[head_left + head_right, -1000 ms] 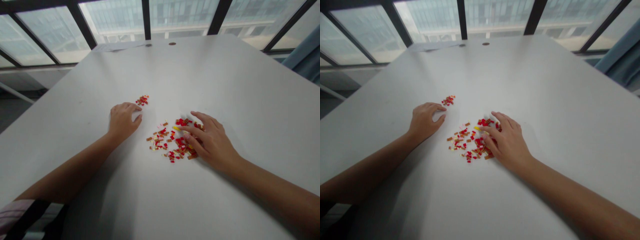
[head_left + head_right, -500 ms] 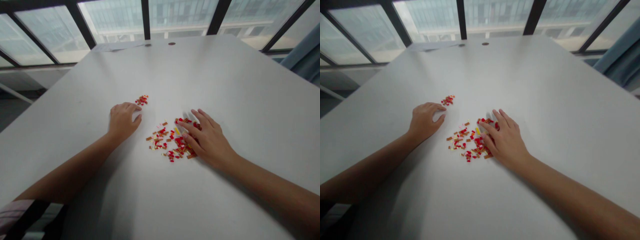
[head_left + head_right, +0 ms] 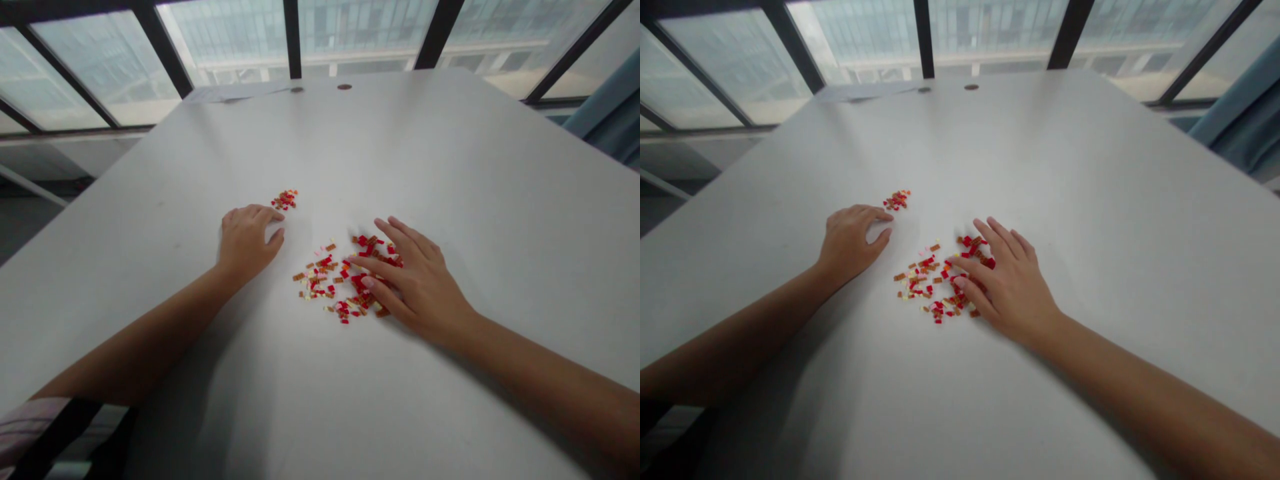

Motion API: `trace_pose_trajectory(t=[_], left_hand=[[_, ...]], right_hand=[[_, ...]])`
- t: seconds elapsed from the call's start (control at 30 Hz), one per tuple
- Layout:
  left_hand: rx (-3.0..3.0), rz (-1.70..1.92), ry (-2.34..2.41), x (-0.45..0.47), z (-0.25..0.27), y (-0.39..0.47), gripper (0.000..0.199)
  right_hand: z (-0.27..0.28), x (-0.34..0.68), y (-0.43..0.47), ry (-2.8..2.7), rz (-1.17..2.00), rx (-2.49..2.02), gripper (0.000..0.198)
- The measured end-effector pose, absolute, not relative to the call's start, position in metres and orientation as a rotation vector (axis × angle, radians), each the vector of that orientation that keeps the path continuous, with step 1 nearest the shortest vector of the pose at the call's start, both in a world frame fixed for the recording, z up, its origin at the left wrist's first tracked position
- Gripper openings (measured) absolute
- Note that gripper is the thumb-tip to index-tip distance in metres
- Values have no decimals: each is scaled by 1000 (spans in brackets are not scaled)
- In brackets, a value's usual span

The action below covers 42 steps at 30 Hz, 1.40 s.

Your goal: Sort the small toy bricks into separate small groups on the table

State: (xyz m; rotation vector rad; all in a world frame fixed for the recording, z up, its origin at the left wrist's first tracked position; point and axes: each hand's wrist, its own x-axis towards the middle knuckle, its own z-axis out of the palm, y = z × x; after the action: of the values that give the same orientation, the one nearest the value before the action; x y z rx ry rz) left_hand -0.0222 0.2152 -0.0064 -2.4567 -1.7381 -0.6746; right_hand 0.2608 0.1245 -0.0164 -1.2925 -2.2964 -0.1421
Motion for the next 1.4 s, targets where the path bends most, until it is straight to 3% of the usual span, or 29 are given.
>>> trace_pose_trajectory(t=[0.53,0.87,1.4], left_hand=[[-2457,-637,-1752,-22,-6,215,25],[-2450,-682,-1714,-24,-10,216,22],[-2457,-678,-1729,-23,-8,216,23]], right_hand=[[-19,263,126,-2131,-140,-1391,41],[-1,264,121,-2293,-30,-1007,27],[-2,265,121,-2281,-60,-1069,28]])
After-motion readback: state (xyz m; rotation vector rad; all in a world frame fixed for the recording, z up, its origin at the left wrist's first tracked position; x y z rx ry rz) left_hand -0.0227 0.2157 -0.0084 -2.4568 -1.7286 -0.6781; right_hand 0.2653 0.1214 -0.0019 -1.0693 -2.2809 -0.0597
